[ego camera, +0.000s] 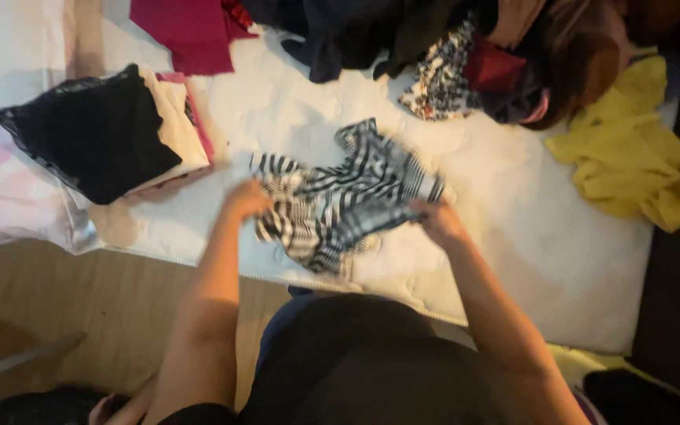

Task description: The person folds several garments on a bed, including a brown top, a black polka-dot top, a checkered shirt, and a yellow top. Each item is smoothed, folded into a compact rectangle, and placed in a growing stack on the left side of the bed.

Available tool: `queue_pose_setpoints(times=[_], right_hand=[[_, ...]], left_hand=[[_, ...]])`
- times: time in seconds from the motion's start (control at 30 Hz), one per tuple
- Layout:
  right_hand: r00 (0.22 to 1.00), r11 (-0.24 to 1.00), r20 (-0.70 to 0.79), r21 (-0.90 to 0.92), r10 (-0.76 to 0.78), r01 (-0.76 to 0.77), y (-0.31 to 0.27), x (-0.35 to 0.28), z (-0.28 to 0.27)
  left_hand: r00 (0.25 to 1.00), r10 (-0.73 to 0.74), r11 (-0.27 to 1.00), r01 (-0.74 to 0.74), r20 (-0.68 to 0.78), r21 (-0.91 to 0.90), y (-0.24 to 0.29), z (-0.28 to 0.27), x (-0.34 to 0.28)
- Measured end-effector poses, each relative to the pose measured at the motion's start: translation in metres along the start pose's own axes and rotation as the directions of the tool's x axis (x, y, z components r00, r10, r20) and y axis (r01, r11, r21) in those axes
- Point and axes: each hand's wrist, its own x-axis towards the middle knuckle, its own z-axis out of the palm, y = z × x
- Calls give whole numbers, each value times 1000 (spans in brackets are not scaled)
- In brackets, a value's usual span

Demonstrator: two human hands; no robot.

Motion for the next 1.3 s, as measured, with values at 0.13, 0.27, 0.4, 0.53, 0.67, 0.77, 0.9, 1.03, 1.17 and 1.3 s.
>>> queue_pose_setpoints(times=[0.13, 0.27, 0.4, 0.53, 0.67, 0.77, 0.9, 1.03, 1.17, 1.3], right_hand=[[850, 860, -175, -229, -497, 455, -46, -60, 36], [469, 372, -36, -664, -882, 649, -27, -118, 67], [615, 577, -165, -591, -771, 564, 70, -98, 19], [929, 614, -336, -770, -156, -175, 111, -78, -18], [849, 589, -397, -612, 348, -527, 123, -89, -36], [918, 916, -309, -235, 248, -326, 150, -64, -83], [916, 933, -237, 240, 325, -269, 151, -26, -102], [785, 788, -447, 610, 429, -83, 153, 10, -118], [606, 915, -697, 200, 383, -349, 148, 16, -129], [670, 852, -549, 169, 499, -496, 132, 17, -121]], left_hand=[[993, 39, 983, -58, 112, 174, 119, -153, -12], [997, 70, 975, -60, -39, 215, 212, -252, -77], [959, 220, 963, -184, -177, 199, 190, -204, -70], [818, 142, 951, -269, -557, -154, 67, -56, -38], [785, -327, 944, 246, -526, -220, -77, 105, -55], [835, -483, 831, 343, -263, -438, -35, 98, -111], [851, -492, 824, 387, -183, -414, -34, 113, -109], [858, -366, 277, 470, 361, -838, 7, 74, -112], [920, -187, 107, 368, 345, -924, 46, 25, -108], [955, -81, 24, 287, 284, -958, 78, -4, -93]])
